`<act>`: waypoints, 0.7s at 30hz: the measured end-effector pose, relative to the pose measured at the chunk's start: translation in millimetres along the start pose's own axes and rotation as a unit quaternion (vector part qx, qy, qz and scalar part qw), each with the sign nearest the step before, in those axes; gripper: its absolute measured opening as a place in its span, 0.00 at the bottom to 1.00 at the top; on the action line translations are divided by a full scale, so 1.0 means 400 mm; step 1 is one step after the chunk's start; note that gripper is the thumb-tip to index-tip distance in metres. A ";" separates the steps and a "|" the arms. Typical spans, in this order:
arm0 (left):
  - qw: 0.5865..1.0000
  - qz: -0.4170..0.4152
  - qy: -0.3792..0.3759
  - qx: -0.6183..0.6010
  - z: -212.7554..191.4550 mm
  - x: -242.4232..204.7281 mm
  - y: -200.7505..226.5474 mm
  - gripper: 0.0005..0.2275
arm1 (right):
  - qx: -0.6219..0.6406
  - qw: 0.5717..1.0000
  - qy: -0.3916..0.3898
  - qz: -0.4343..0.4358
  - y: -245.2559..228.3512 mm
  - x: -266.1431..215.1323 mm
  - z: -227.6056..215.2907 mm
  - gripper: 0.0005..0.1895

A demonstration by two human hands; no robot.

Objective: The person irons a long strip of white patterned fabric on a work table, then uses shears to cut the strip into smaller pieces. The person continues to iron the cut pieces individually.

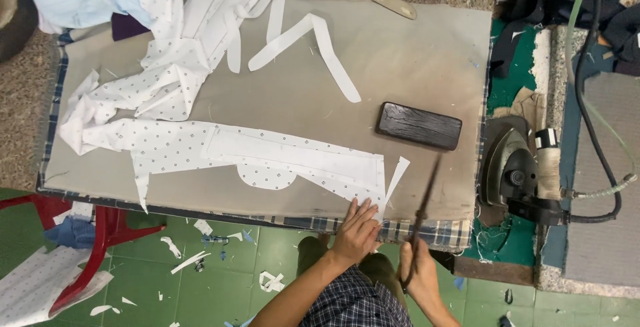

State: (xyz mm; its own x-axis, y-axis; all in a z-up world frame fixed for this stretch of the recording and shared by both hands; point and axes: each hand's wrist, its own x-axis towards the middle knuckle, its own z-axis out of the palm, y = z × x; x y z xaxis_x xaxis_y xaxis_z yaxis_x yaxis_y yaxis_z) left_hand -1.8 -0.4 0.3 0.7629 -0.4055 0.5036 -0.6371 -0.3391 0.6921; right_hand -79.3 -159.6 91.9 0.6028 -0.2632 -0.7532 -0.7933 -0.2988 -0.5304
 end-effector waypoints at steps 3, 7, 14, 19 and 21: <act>1.000 -0.008 -0.009 0.015 0.002 0.005 0.010 0.07 | -0.014 0.990 0.096 -0.107 0.102 0.017 -0.086 0.38; 0.995 -0.058 -0.030 0.080 0.006 0.101 0.074 0.22 | -0.146 0.972 0.159 -0.091 0.201 0.069 -0.292 0.33; 0.897 -0.268 -0.223 0.270 0.193 0.290 0.160 0.36 | -0.116 0.990 -0.020 -0.076 -0.093 0.047 -0.591 0.29; 0.971 -0.225 -0.083 -0.004 0.256 0.169 0.337 0.26 | -0.201 0.964 -0.175 0.003 -0.163 0.232 -0.713 0.27; 0.990 -0.136 0.013 -0.033 0.272 0.103 0.352 0.16 | -0.254 0.941 -0.222 0.025 -0.219 0.264 -0.693 0.23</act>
State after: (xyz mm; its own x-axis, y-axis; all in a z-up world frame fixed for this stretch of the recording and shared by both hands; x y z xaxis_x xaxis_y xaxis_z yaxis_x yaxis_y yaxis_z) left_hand -72.1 -157.3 62.0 0.9086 -0.2843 0.3061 -0.3993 -0.3756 0.8364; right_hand 77.6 -415.6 166.5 0.3808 0.0871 -0.9205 -0.6088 -0.7257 -0.3205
